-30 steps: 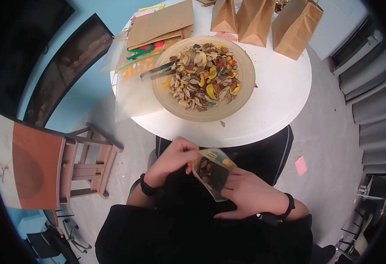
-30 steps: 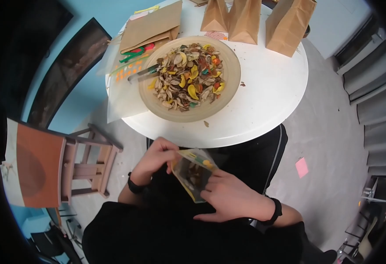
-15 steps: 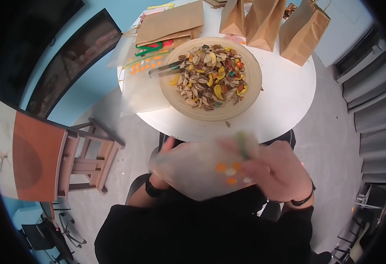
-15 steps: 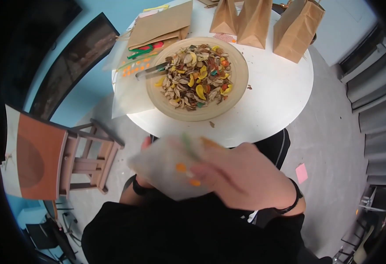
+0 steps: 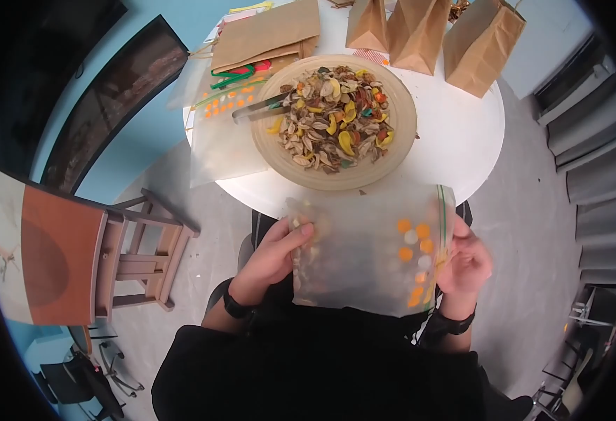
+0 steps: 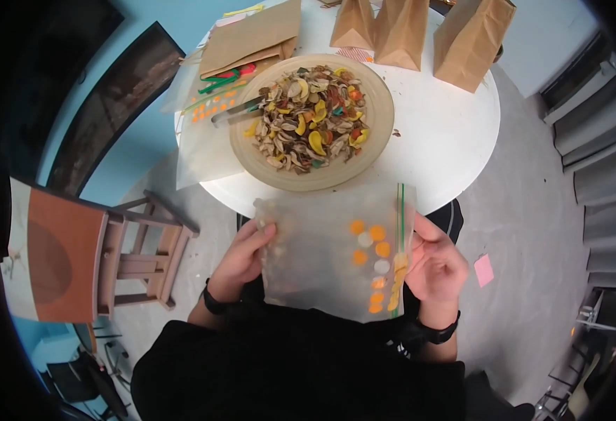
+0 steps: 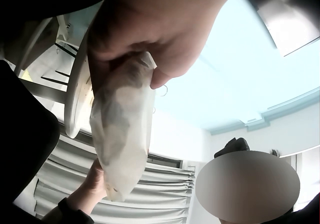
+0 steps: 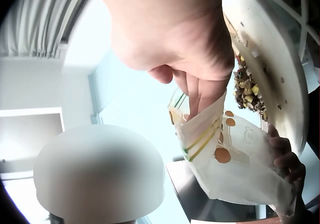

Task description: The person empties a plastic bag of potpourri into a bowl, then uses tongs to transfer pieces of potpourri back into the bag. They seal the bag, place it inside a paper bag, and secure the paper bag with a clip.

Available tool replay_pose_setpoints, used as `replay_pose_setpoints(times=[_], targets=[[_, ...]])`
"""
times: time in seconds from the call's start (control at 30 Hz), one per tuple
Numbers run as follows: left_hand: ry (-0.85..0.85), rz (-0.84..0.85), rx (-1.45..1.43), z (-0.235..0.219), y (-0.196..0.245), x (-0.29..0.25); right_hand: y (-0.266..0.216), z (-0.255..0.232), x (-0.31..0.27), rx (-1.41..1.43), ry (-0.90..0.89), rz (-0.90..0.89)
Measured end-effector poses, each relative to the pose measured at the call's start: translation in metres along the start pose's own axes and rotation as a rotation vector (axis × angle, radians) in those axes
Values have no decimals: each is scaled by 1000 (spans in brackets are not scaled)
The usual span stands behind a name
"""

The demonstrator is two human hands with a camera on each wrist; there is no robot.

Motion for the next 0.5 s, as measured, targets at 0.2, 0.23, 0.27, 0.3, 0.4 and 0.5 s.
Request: replay_pose_setpoints(times=[0.2, 0.23, 0.27, 0.3, 0.4, 0.5], targets=[[40, 53, 17, 30, 32, -7, 23, -29, -26, -426, 140, 49], [43, 58, 58, 30, 33, -6, 28, -29, -28, -413, 130, 46], [47, 62, 99, 27, 32, -5, 31, -33, -30, -356, 122, 15], [51, 66, 140, 26, 33, -5, 33, -29, -29, -381, 66, 8], [118, 114, 228, 27, 46, -11, 35, 1, -15, -465, -188, 16], [253, 260, 146, 11, 73, -18, 14, 46, 19, -621, -164, 7]])
Point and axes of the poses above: each hand's wrist, its own x-axis towards the middle knuckle, its own z-axis out of the palm, y = z × x, the point moved 10 cm from there along x, towards the middle knuckle, and after that the axes turned 7 degrees about -x, right-handed, at the moved point
